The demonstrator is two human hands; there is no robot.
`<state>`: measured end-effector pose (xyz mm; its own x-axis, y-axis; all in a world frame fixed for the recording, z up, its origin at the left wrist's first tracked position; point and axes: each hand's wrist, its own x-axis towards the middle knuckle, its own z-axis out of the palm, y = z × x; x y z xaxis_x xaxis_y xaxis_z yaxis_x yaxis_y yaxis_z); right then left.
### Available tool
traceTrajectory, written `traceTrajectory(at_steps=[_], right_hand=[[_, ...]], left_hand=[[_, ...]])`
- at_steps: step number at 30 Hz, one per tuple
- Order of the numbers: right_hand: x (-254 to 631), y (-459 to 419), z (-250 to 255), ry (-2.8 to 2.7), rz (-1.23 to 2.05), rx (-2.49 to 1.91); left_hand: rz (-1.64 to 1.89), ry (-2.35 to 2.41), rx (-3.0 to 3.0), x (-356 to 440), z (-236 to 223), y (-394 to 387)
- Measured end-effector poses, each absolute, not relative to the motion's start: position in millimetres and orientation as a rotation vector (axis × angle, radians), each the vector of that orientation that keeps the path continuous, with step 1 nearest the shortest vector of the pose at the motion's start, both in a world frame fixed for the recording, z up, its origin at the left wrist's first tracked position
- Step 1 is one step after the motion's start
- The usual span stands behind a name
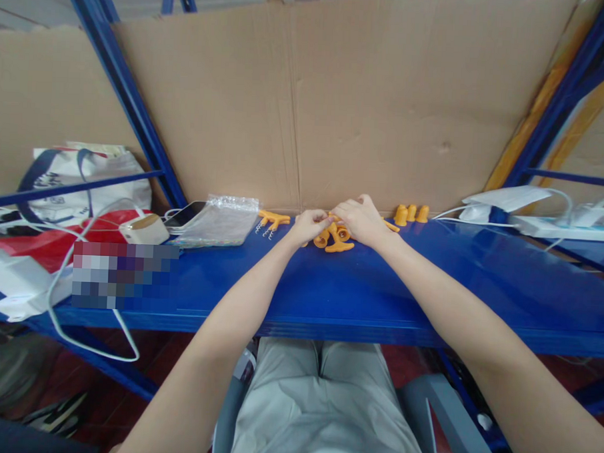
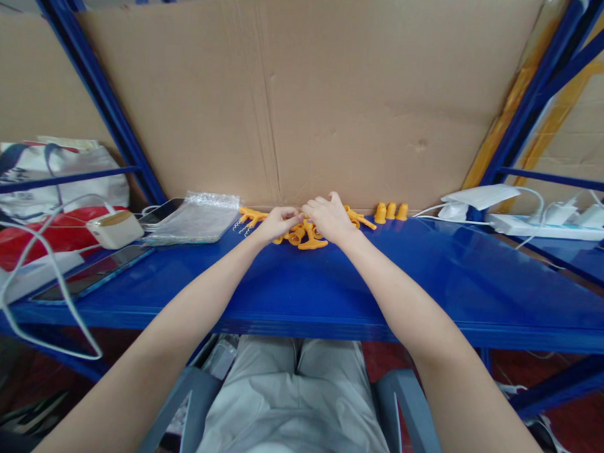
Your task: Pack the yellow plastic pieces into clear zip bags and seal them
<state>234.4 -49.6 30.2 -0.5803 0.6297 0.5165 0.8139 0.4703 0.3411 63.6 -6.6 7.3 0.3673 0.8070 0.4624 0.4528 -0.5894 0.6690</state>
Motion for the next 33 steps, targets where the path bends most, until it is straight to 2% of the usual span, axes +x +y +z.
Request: traceTrajectory(at_steps=[12, 17, 26, 30, 33], right_hand=[[235.5, -47.5, 31.6, -2.33, -0.974, -1.102], [245.2, -44.5, 27.9, -2.39, -0.937, -1.126], [243.4, -38.8, 16.8, -2.492, -0.767, -1.192], [241.3, -41.5, 20.5, -2.478, -0.772, -1.22], [241.8, -42.6, 23.3, -2.432, -0.817, -1.179]], left_hand=[[1.1, 0.839, 1.844, 64.5, 16.6, -13.3], [1.07, 0.984, 2.031, 66.1, 12.4, -16.6], [1.044, 1.409, 2.774, 63.6, 10.2, -24.9], [1.059, 1.431, 2.757, 65.9, 11.6, -25.8], [1.107, 1.374, 2.522, 68.8, 15.0, -26.0]])
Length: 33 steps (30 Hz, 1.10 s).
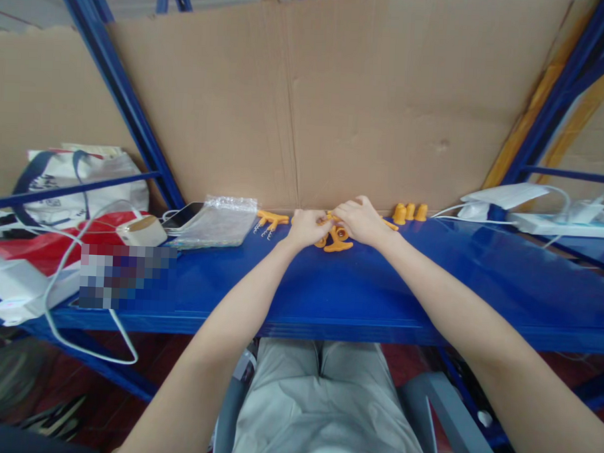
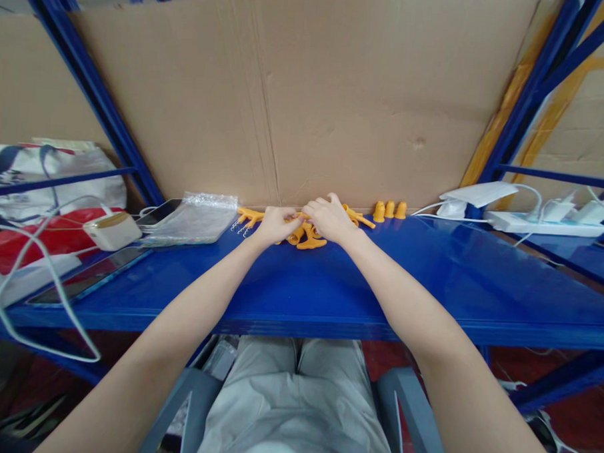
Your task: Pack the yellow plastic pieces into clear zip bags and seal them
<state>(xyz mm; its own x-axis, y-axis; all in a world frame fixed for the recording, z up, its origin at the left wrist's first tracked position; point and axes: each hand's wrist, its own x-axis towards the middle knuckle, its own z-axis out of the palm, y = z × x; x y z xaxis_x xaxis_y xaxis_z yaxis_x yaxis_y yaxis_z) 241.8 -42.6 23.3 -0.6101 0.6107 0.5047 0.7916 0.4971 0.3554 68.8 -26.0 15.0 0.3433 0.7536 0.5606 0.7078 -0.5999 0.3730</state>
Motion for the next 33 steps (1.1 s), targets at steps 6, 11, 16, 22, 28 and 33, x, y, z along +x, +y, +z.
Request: traceTrajectory(at_steps=[6, 11, 16, 22, 28, 33], right_hand=[[242.7, -39.8, 23.6, -2.327, -0.886, -1.066], [241.1, -37.7, 23.4, -2.222, -0.956, -0.994], [248.8, -33.9, 25.1, -2.12, -0.968, -1.044], [300.9, -22.1, 30.9, -1.78, -0.737, -1.435], [364.4, -17.0, 9.5, -1.427, -0.28, -1.949], [398.9, -8.7, -14.0, -1.229, -0.012, -2.093]], left_hand=[[1.093, 0.955, 1.823, 72.8, 22.7, -28.0], [0.922, 0.724, 1.34, 73.2, 29.3, -31.6], [0.871, 0.685, 1.27, 71.5, 33.0, -35.4], [1.077, 0.736, 1.214, 61.9, 29.4, -25.6], [1.574, 0.899, 1.197, 53.4, 16.2, 2.0], [1.829, 1.109, 1.211, 46.0, 13.3, 12.0]])
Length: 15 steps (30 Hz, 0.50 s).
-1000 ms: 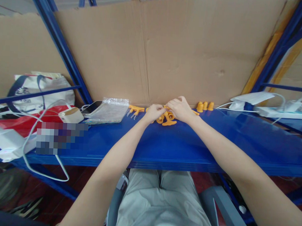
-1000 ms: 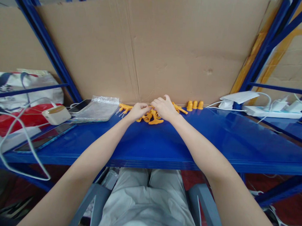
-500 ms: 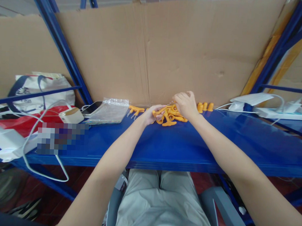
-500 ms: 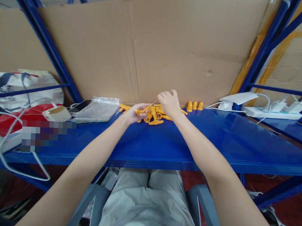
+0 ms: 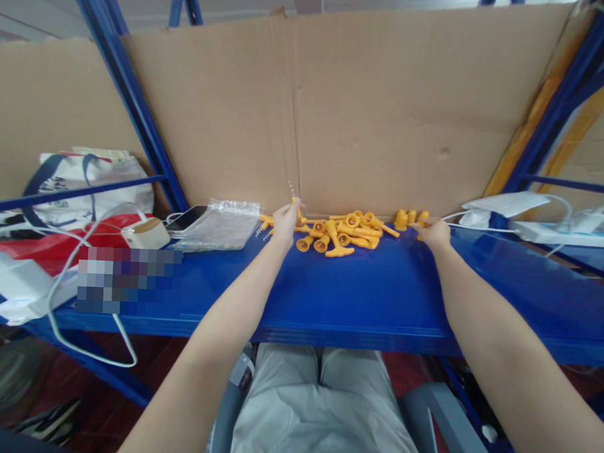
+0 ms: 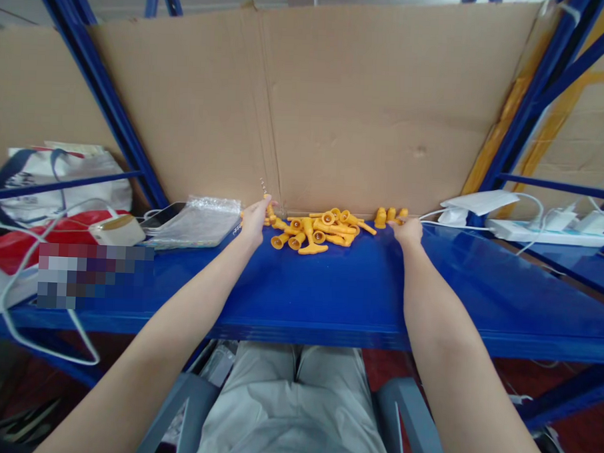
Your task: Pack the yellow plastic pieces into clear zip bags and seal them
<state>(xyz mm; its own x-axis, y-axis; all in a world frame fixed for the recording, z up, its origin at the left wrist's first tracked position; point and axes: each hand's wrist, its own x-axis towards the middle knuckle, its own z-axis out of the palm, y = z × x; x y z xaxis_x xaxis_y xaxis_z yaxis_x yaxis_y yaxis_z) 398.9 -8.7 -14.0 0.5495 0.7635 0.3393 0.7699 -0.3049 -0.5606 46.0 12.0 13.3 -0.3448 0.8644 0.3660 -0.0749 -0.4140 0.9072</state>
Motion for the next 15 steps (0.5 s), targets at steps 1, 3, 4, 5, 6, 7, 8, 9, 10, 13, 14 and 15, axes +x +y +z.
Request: traceTrajectory(at_steps=[1, 3, 4, 5, 6, 7, 8, 9, 10, 13, 14, 15], right_hand=[[402.7, -6.3, -16.6, -1.207, -0.011, -2.094], [406.9, -2.3, -20.1, -1.195, -0.009, -2.105], [407.5, -1.2, -21.3, -1.195, 0.004, -2.116], [407.5, -0.7, -22.4, -1.197, 0.028, -2.129], [407.0, -0.8, -23.4, -1.192, 0.059, -2.142], [406.4, -1.4, -24.3, -1.179, 0.091, -2.152], [405.9, -2.2, -25.2, -1.162, 0.113, -2.154], [405.7, -2.9, -26.1, -1.145, 0.125, -2.15], [405.8, -3.5, -27.1, -1.134, 0.127, -2.141], [408.3, -2.3, -31.1, -1.151, 0.122, -2.138], [409.6, -0.9, -32.8, -1.195, 0.117, -2.147], [410.8, 0.6, -34.5, -1.275, 0.084, -2.155]], left_hand=[[1.857, 1.127, 1.221, 44.7, 13.0, 12.6], [1.889, 1.142, 1.241, 43.0, 12.1, 13.8], [1.899, 1.139, 1.249, 42.3, 11.4, 14.6], [1.909, 1.13, 1.255, 41.8, 10.6, 15.6], [1.918, 1.124, 1.258, 41.3, 9.7, 16.9], [1.927, 1.126, 1.26, 40.6, 8.7, 18.5], [1.929, 1.143, 1.265, 39.7, 7.7, 20.4], [1.924, 1.176, 1.274, 38.4, 6.5, 22.4], [1.909, 1.221, 1.289, 36.9, 5.1, 24.5], [1.867, 1.359, 1.373, 30.9, 0.8, 30.3], [1.864, 1.395, 1.418, 28.8, -0.7, 31.9], [1.863, 1.426, 1.465, 26.9, -2.2, 33.1]])
